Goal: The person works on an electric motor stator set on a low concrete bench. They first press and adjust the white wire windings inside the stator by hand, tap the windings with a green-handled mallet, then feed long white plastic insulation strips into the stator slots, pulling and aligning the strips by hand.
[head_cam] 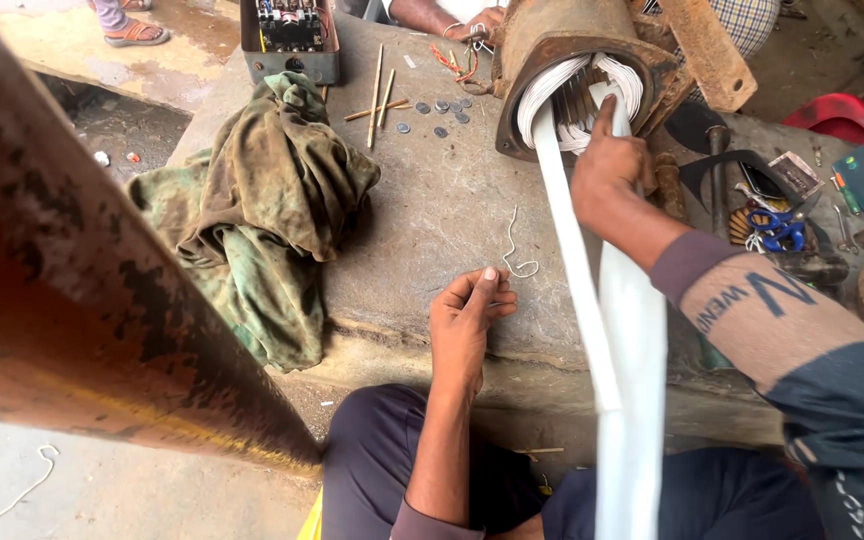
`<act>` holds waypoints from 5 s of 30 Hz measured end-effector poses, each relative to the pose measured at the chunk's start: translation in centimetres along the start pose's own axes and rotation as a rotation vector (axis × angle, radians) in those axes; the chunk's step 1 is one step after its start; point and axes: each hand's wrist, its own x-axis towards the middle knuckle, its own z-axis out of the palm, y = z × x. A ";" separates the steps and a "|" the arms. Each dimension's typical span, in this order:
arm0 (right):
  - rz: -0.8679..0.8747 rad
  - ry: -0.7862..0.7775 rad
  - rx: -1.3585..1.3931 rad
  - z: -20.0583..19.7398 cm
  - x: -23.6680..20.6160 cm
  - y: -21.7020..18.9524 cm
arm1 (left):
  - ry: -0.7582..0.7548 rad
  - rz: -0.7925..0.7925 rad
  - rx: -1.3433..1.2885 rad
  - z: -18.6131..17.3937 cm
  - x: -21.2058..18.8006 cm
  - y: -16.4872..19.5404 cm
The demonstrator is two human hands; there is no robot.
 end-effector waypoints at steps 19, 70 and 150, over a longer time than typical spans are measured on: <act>-0.254 0.265 0.931 3.5 -1.3 4.6 | -0.005 -0.030 0.000 0.1 -0.1 0.8; 0.087 -0.264 2.409 6.8 5.2 3.1 | -0.044 0.043 0.056 -0.6 0.3 -1.0; -0.463 -0.069 2.707 9.4 -9.4 1.6 | -0.074 -0.001 0.558 9.2 6.9 -4.3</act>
